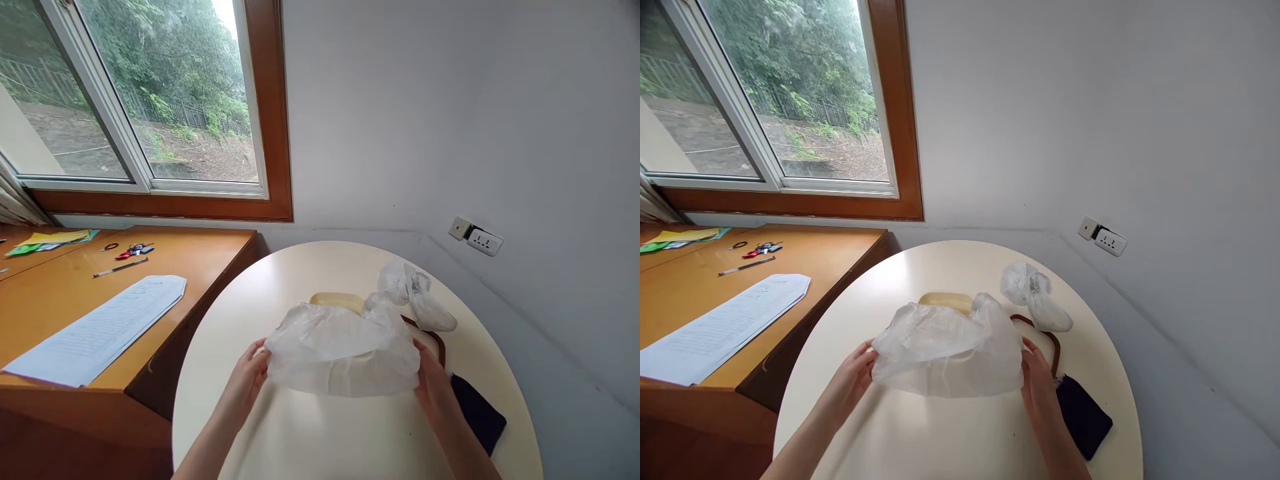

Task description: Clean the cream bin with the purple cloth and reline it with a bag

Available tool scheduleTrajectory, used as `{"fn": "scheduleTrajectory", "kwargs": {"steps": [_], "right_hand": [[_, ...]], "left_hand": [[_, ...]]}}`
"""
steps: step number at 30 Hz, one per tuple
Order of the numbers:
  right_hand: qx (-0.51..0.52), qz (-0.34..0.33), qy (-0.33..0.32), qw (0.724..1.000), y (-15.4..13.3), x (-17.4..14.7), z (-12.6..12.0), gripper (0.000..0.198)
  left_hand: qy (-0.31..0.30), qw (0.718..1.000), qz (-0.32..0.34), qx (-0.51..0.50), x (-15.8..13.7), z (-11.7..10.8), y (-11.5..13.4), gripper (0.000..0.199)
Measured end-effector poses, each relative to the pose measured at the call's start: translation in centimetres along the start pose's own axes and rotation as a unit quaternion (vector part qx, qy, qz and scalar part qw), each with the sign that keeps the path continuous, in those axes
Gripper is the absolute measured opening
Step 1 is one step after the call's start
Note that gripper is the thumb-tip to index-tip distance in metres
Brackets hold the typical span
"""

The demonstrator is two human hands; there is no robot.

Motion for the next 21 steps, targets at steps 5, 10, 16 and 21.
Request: {"fn": "scheduleTrajectory", "kwargs": {"steps": [5, 10, 16, 21], "right_hand": [[-0.035, -0.202, 0.082, 0.975, -5.5, 0.8, 0.1, 0.037], [-0.237, -0.273, -0.087, 0.928, -10.6, 0.2, 5.7, 0.037], [-0.36, -0.078, -0.277, 0.887, -9.6, 1.2, 8.8, 0.066], [-0.369, -0.046, -0.313, 0.874, -9.1, 1.9, 8.2, 0.029]], "left_hand": [[-0.019, 0.989, 0.101, 0.104, 0.6, 0.6, 5.3, 0.037], [-0.112, 0.937, 0.076, 0.321, 0.5, 3.9, 8.1, 0.041], [-0.194, 0.863, 0.137, 0.446, 1.4, 6.7, 8.7, 0.028], [-0.196, 0.906, 0.158, 0.34, 1.6, 7.9, 9.5, 0.03]]}}
Point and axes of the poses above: each hand's wrist, its own x-axis towards the middle knuckle, its own z-axis out of the palm, y = z × x, the point moved 5 cm from there along x, towards the middle knuckle, and after that the axes turned 4 degrees about x, right-handed, at the moved point
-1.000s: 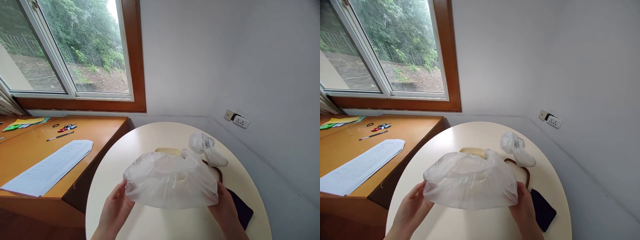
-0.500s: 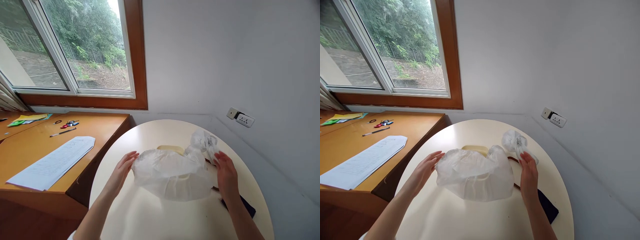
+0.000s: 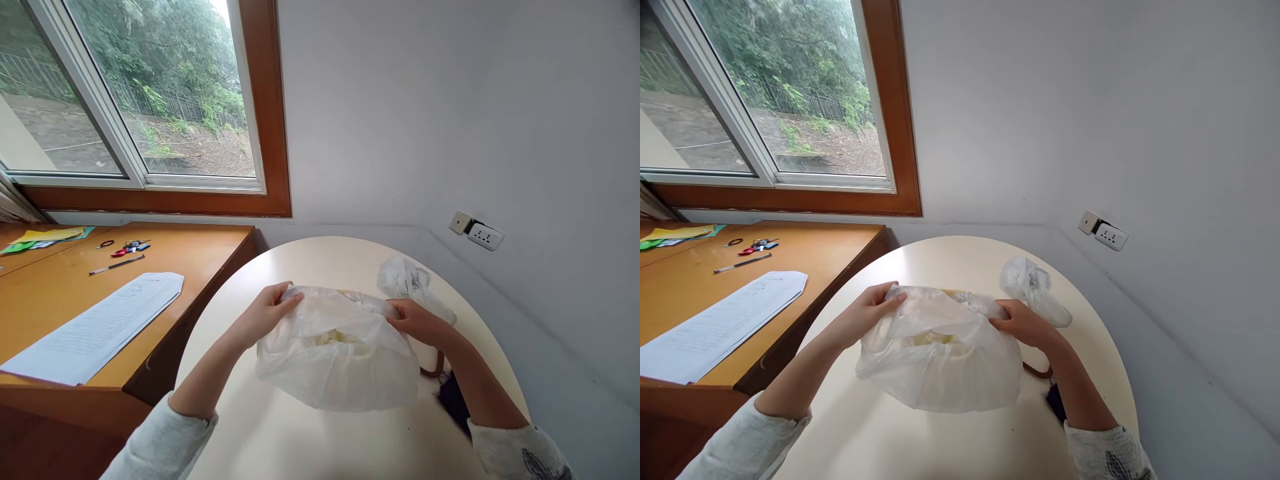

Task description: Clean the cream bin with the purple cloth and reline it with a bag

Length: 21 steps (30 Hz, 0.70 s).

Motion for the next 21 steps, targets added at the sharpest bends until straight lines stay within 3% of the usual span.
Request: {"fn": "scheduleTrajectory", "kwargs": {"steps": [6, 10, 14, 21], "right_hand": [[0.054, -0.036, 0.156, 0.986, 0.3, 1.2, -1.7, 0.035], [-0.062, -0.053, 0.243, 0.967, 1.8, 3.7, -2.4, 0.041], [-0.151, -0.037, 0.254, 0.955, 3.9, 4.7, -1.9, 0.033], [-0.303, 0.03, 0.265, 0.915, 6.0, 3.1, -0.4, 0.022]], "left_hand": [[0.119, 0.986, 0.023, -0.115, 2.6, -0.6, 0.0, 0.036], [0.132, 0.988, -0.033, -0.075, 5.2, -0.2, -3.0, 0.04], [0.113, 0.99, -0.073, -0.033, 6.3, 0.5, -6.9, 0.043], [0.088, 0.984, -0.13, 0.09, 4.0, 0.2, -11.6, 0.031]]}}
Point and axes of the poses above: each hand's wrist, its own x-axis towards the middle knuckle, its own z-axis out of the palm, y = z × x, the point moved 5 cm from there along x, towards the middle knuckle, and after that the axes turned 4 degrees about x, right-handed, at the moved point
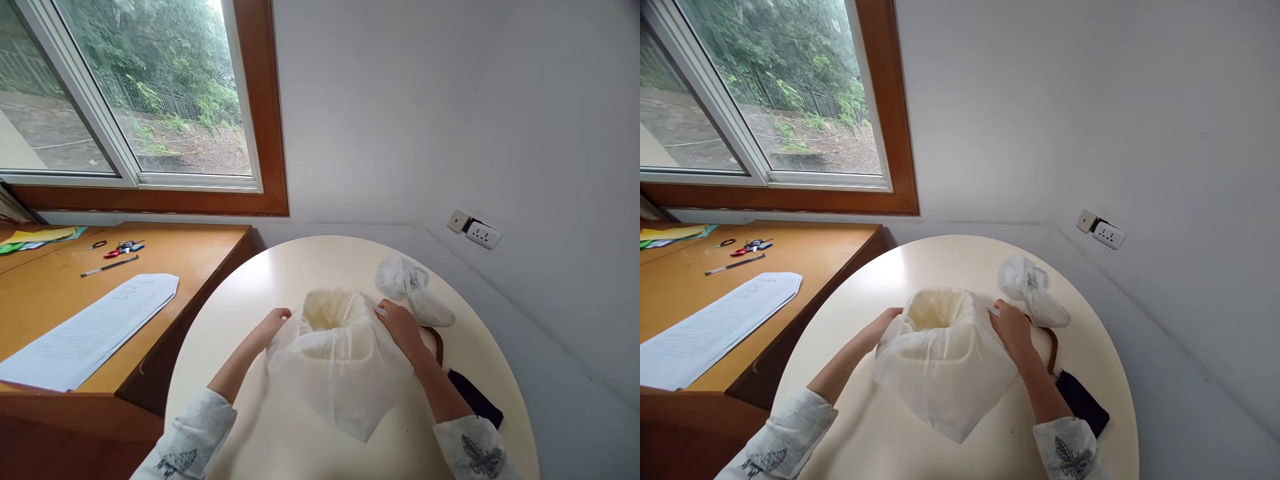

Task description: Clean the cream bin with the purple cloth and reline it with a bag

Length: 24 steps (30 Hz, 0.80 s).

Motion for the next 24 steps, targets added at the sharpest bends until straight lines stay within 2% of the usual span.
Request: {"fn": "scheduleTrajectory", "kwargs": {"steps": [3, 6, 8, 10, 11, 12, 13, 15, 18, 21, 24], "right_hand": [[-0.016, -0.021, 0.019, 0.999, 0.0, -0.2, -0.5, 0.035], [0.018, -0.057, 0.133, 0.989, -0.3, -1.0, -2.8, 0.055], [0.073, -0.081, 0.222, 0.969, -0.7, -2.6, -4.8, 0.044], [0.128, -0.131, 0.268, 0.946, -1.5, -5.1, -6.1, 0.021], [0.14, -0.172, 0.27, 0.937, -2.1, -6.5, -6.4, 0.015], [0.142, -0.224, 0.244, 0.933, -2.9, -7.8, -6.4, 0.015], [0.135, -0.269, 0.206, 0.931, -3.6, -9.1, -6.0, 0.019], [0.107, -0.309, 0.135, 0.935, -4.6, -11.0, -4.7, 0.031], [0.085, -0.288, 0.108, 0.948, -4.9, -12.5, -2.8, 0.034], [0.114, -0.243, 0.111, 0.957, -4.4, -12.6, -1.2, 0.029], [0.159, -0.202, 0.11, 0.96, -4.0, -12.4, -0.2, 0.023]], "left_hand": [[0.036, 0.999, 0.006, 0.039, -0.8, -1.2, -0.4, 0.032], [0.096, 0.992, 0.073, 0.048, -3.2, -2.9, 1.1, 0.042], [0.115, 0.976, 0.18, 0.041, -6.1, -3.5, 3.0, 0.048], [0.082, 0.966, 0.24, 0.05, -9.2, -2.9, 4.1, 0.057], [0.071, 0.963, 0.254, 0.061, -10.6, -2.5, 4.3, 0.06], [0.071, 0.96, 0.262, 0.075, -11.7, -2.0, 4.4, 0.06], [0.086, 0.955, 0.269, 0.089, -12.7, -1.5, 4.3, 0.057], [0.128, 0.942, 0.286, 0.119, -13.9, -0.4, 3.8, 0.046], [0.172, 0.919, 0.32, 0.154, -14.4, 1.1, 3.2, 0.03], [0.176, 0.898, 0.37, 0.164, -14.5, 2.4, 3.3, 0.018], [0.167, 0.871, 0.432, 0.163, -15.2, 3.4, 3.9, 0.019]]}}
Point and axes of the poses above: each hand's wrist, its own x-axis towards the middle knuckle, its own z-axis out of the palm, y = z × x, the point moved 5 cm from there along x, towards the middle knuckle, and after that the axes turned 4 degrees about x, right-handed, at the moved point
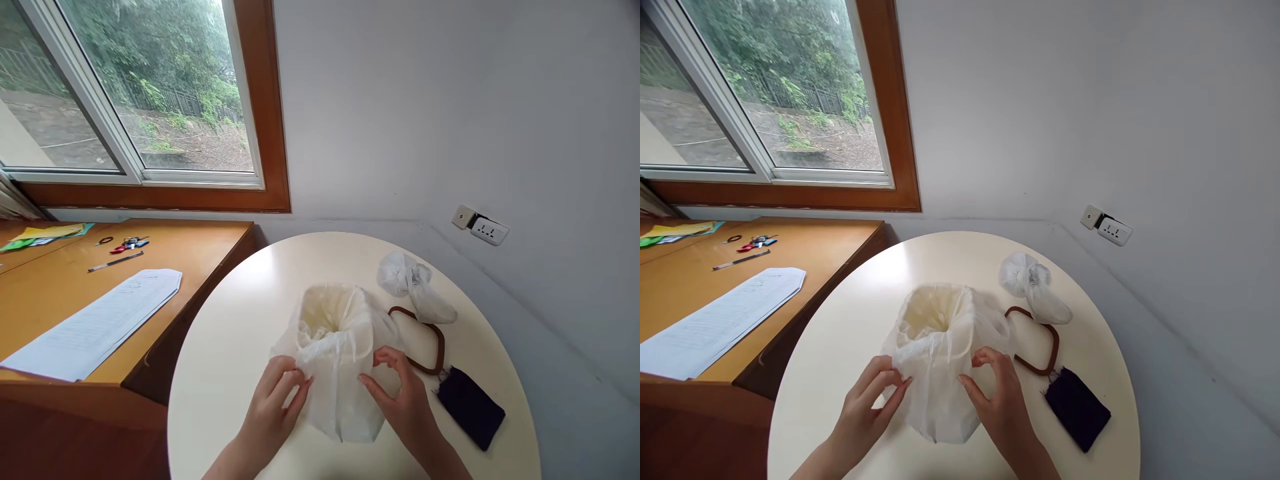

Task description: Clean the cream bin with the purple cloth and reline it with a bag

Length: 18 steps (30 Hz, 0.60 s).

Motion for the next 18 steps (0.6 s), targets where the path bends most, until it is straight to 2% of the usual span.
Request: {"fn": "scheduleTrajectory", "kwargs": {"steps": [4, 7, 11, 16, 18], "right_hand": [[0.011, 0.015, -0.016, 1.0, 0.3, -0.1, 0.4, 0.001], [-0.027, -0.001, -0.06, 0.998, 0.6, -0.2, 0.6, 0.011], [-0.074, -0.006, -0.083, 0.994, 1.5, -0.4, 0.6, 0.015], [-0.11, 0.009, -0.108, 0.988, 2.2, -0.4, 0.7, 0.016], [-0.117, 0.012, -0.126, 0.985, 2.2, -0.1, 0.4, 0.015]], "left_hand": [[-0.061, 0.995, 0.077, 0.023, -0.5, 1.2, 1.4, 0.02], [-0.113, 0.988, 0.092, 0.052, -1.0, 2.1, 1.3, 0.02], [-0.159, 0.984, 0.049, 0.059, -1.3, 2.5, 0.0, 0.02], [-0.239, 0.971, -0.016, 0.018, -1.1, 1.7, -1.2, 0.015], [-0.233, 0.972, -0.039, 0.003, -1.0, 0.8, -1.7, 0.01]]}}
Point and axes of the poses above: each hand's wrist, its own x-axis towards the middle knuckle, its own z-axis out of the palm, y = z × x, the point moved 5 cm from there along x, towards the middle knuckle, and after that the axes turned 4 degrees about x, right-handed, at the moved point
